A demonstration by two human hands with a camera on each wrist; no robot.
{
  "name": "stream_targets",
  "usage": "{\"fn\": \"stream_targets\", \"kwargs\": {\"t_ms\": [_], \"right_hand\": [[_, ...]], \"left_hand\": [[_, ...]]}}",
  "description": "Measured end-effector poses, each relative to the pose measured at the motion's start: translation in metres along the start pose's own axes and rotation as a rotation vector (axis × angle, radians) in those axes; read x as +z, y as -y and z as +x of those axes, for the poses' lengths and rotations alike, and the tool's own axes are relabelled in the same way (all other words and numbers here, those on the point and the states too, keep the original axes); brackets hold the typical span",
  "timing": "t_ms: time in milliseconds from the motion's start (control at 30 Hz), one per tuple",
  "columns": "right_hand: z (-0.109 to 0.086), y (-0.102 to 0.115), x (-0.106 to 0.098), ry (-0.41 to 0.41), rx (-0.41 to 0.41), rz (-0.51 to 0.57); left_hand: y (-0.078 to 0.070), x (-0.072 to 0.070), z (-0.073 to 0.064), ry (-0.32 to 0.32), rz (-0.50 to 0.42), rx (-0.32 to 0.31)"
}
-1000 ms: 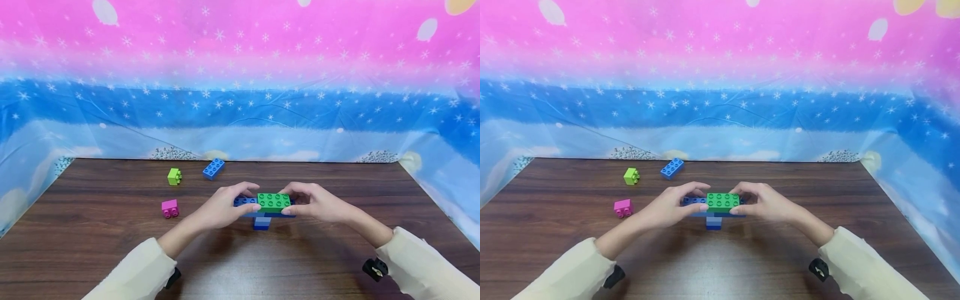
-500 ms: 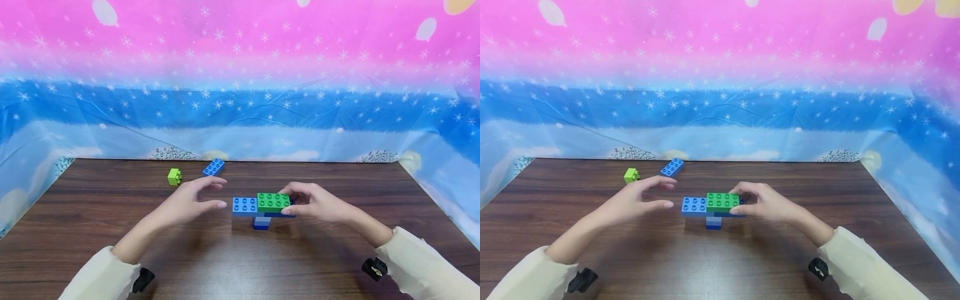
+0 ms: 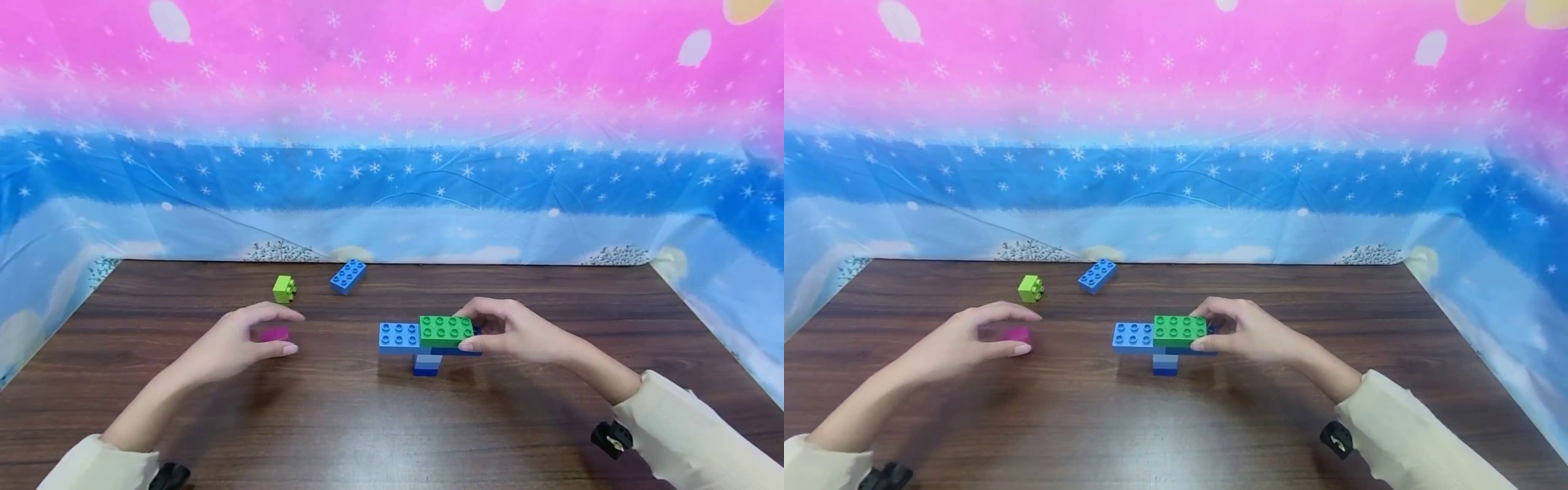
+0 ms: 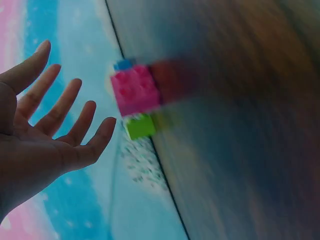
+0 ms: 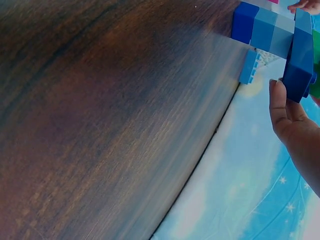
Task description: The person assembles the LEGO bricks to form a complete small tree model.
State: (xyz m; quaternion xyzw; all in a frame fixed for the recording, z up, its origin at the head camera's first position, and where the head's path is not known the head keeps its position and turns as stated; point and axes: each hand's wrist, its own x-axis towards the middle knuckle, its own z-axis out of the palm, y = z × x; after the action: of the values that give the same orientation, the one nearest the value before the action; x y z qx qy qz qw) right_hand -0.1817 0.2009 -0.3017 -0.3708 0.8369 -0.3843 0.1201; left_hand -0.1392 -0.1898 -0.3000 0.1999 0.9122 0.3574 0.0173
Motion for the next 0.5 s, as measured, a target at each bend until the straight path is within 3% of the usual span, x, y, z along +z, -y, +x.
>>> {"fn": "stream_targets", "kwargs": {"t_ms": [233, 500], "right_hand": [[0.000, 0.000, 0.000, -0.008, -0.009, -0.023], [0.000, -0.001, 0.000, -0.010, -0.009, -0.007]], "left_hand": [[0.020, -0.004, -0.006, 0.002, 0.012, 0.001], [0.031, -0.003, -0.007, 0.055, -0.015, -0.020]]}}
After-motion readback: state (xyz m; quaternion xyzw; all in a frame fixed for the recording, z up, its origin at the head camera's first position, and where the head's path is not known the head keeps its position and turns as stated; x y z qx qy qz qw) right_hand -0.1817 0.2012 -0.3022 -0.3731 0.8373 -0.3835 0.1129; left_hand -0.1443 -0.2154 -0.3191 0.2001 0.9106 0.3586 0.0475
